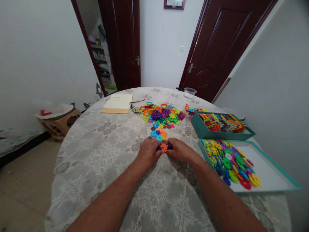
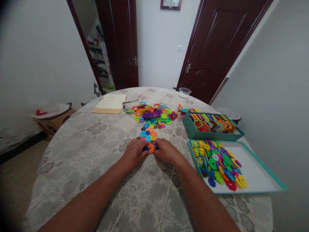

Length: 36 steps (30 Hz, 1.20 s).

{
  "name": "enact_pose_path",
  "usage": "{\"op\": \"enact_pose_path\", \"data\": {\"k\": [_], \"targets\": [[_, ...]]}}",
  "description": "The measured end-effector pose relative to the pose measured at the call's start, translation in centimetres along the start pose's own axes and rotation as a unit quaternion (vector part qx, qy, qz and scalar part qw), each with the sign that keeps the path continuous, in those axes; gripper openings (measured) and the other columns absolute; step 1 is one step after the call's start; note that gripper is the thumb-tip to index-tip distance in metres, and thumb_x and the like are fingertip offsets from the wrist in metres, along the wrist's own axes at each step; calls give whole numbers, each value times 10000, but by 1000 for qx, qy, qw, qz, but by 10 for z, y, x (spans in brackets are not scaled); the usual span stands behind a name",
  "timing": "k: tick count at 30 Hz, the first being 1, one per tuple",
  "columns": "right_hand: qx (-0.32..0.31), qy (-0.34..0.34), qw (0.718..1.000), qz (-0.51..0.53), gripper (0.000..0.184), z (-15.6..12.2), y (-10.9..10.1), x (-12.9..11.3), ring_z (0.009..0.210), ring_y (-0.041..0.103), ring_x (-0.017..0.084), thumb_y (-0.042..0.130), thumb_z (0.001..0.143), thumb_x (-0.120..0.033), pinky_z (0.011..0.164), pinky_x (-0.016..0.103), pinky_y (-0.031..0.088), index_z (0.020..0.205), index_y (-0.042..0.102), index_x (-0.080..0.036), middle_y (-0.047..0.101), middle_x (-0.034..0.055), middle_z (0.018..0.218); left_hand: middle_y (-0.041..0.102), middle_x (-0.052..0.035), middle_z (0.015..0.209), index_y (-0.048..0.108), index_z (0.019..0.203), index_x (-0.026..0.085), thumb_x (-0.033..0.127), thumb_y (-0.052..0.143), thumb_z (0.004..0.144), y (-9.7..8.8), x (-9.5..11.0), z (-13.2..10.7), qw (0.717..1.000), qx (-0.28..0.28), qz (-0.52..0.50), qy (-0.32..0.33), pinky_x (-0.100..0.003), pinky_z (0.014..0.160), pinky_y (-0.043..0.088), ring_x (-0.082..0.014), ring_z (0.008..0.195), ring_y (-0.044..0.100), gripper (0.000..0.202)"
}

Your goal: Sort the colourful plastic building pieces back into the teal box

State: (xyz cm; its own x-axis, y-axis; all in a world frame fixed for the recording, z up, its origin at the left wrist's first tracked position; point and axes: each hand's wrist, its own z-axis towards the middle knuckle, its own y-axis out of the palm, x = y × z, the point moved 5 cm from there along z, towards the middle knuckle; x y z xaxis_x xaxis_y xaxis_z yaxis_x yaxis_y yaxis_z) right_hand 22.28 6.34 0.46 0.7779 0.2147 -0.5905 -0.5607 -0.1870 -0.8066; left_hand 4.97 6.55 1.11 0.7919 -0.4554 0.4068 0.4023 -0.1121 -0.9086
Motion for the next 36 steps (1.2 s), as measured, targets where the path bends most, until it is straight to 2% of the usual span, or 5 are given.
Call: {"op": "enact_pose_path", "data": {"k": [15, 21, 26, 32, 36], "targets": [[-5, -45, 996, 75, 174, -7, -4, -9, 850, 615, 166, 704, 844, -164, 736, 259, 425, 996, 641, -218, 703, -17, 946, 724, -75, 1150, 735, 1159, 243, 219, 758, 874, -2, 1, -2, 995, 13, -82, 48, -403, 958, 467, -295, 1162, 601, 287], [-20, -81, 993, 85, 339, -11, -5, -16, 1015, 667, 198, 685, 866, -161, 892, 299, 480, 1195, 703, -242, 744, 20, 1139, 746, -70, 1136, 708, 1169, 237, 167, 725, 865, -3, 6, -2, 995, -2, -92, 37, -397, 945, 463, -289, 1147, 623, 312], [-22, -110, 992, 50, 410, -18, -7, -23, 1082, 647, 228, 678, 828, -122, 971, 338, 471, 1220, 724, -236, 728, 43, 1161, 767, -48, 1093, 708, 1105, 239, 198, 726, 882, 2, 3, 0, 990, 5, -135, 32, -356, 903, 463, -252, 1058, 665, 228], [15, -80, 993, 84, 218, -25, -6, -27, 958, 643, 211, 714, 944, -390, 848, 317, 471, 1083, 723, -223, 699, 37, 1038, 773, -9, 968, 684, 1051, 242, 272, 729, 909, 7, 1, -1, 978, 3, -204, 36, -296, 768, 443, -200, 890, 692, 152], [31, -54, 995, 82, 170, -25, -1, -22, 907, 629, 199, 621, 1004, -369, 801, 311, 445, 1013, 707, -222, 691, 32, 977, 762, 4, 926, 658, 1228, 256, 244, 718, 905, 8, 3, -2, 970, -6, -237, 55, -285, 750, 452, -187, 847, 693, 328]]}}
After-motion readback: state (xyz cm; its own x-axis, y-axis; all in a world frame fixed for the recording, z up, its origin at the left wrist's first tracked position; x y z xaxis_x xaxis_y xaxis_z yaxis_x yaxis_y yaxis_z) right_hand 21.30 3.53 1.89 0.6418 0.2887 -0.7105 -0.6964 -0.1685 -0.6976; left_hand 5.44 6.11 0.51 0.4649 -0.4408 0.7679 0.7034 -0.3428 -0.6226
